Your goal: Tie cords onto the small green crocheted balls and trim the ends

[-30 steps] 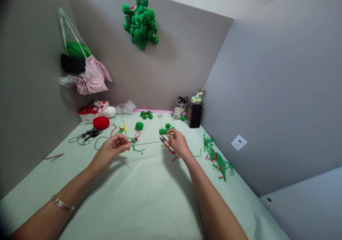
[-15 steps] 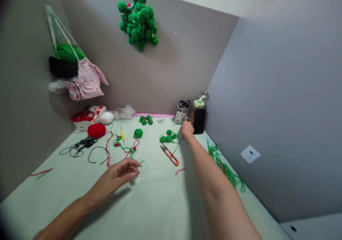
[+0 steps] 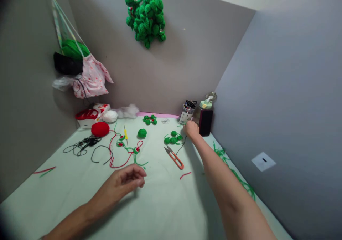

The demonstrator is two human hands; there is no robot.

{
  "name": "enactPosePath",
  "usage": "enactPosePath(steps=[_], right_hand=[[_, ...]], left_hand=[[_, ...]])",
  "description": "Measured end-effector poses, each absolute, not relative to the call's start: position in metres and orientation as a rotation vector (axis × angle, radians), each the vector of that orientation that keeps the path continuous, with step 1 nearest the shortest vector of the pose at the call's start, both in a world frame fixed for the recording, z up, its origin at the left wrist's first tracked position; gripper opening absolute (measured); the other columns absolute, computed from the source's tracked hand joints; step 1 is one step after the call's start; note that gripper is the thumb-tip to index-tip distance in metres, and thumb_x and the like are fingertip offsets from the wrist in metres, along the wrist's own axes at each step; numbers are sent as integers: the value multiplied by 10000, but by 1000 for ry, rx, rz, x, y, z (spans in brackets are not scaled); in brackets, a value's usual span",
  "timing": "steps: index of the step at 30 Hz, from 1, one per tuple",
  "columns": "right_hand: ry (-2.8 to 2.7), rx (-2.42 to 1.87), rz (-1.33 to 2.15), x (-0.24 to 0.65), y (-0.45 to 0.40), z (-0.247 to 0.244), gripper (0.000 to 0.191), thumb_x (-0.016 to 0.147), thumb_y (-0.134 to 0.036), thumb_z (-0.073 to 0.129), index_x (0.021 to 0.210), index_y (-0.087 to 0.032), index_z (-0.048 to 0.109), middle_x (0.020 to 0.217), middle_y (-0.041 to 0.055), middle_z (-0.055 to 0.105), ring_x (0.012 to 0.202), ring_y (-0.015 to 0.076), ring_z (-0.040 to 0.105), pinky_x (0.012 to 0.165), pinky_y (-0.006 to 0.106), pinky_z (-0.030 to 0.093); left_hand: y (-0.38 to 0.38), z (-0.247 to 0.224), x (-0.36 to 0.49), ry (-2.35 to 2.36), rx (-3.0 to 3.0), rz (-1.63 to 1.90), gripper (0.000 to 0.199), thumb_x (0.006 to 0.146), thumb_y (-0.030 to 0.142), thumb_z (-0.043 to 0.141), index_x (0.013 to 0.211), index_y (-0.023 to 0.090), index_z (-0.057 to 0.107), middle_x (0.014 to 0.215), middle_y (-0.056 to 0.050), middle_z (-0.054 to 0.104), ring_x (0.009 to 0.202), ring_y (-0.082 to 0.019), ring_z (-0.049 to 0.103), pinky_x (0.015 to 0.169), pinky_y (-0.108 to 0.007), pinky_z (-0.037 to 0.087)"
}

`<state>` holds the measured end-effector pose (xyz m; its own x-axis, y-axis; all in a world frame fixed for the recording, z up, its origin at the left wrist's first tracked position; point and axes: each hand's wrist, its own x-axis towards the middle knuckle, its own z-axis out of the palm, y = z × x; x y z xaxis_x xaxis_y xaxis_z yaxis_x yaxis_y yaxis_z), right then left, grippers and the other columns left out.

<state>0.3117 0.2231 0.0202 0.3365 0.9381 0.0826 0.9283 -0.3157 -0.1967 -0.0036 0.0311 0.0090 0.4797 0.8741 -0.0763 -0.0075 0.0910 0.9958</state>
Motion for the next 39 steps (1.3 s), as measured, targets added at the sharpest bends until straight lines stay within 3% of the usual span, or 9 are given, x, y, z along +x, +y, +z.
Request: enactPosePath(steps=[2, 7, 10, 15, 23, 27, 29, 33, 39], right_hand=[[-1788, -2276, 138, 297, 201, 32, 273, 899, -275, 583, 1014, -47, 681, 1039, 226, 681, 1011, 273, 637, 789, 299, 452], [-2081, -1850, 422, 236, 109, 51, 255, 845, -414, 624, 888, -170, 683, 763, 18, 678, 666, 141, 589, 587, 227, 394], [-2238, -1485, 545, 200, 52, 49, 165, 830, -330, 648, 882, -173, 646, 752, 15, 648, 652, 134, 541, 588, 235, 367], [-2255, -1379, 363, 170, 10, 37, 107, 823, -185, 638, 927, -185, 615, 801, 28, 613, 683, 140, 521, 636, 256, 366], [-1682, -1172, 803, 189, 10, 25, 323, 973, -362, 421, 1190, -217, 611, 773, 10, 551, 551, 110, 435, 532, 260, 379], [-1682, -1151, 838, 189, 5, 23, 392, 963, -333, 450, 1349, -273, 481, 724, -20, 565, 532, 116, 408, 534, 259, 377], [-1716, -1147, 887, 184, 1, 21, 303, 967, -328, 450, 1256, -264, 515, 686, -29, 584, 519, 119, 419, 539, 261, 381], [-1826, -1192, 749, 174, -4, 19, 156, 933, -311, 535, 835, -227, 624, 710, 10, 592, 620, 143, 512, 595, 279, 391], [-1848, -1208, 565, 172, -3, 18, 135, 892, -247, 600, 776, -219, 664, 710, 20, 572, 644, 152, 519, 592, 283, 369]], left_hand=[[30, 9, -3, 819, 1259, 804, 195, 793, 347, 690, 921, 201, 670, 821, -49, 661, 801, -186, 598, 744, -291, 442], [26, 1, 3, 775, 1184, 845, 262, 796, 368, 711, 988, 198, 658, 921, -62, 665, 869, -188, 632, 817, -311, 480], [22, -4, 9, 754, 1083, 958, 328, 769, 400, 742, 993, 198, 614, 1013, -66, 643, 917, -193, 643, 847, -339, 517], [20, -3, 10, 722, 978, 1045, 349, 744, 367, 777, 965, 191, 573, 945, -27, 651, 892, -166, 651, 839, -313, 535], [31, 4, -5, 662, 678, 1062, 169, 824, 276, 719, 905, 140, 658, 948, -69, 718, 762, -122, 670, 769, -250, 571], [35, 3, -6, 624, 617, 1066, 132, 860, 261, 686, 887, 133, 676, 935, -71, 729, 732, -103, 667, 741, -220, 577], [34, 2, -5, 607, 611, 1063, 129, 864, 258, 684, 880, 130, 680, 916, -64, 727, 749, -105, 671, 754, -217, 578], [32, 3, -3, 629, 617, 1068, 131, 861, 258, 691, 861, 127, 682, 902, -60, 722, 754, -107, 665, 750, -214, 580], [32, 2, -3, 633, 613, 1068, 143, 845, 261, 713, 853, 122, 680, 883, -56, 710, 767, -112, 663, 775, -225, 580]])
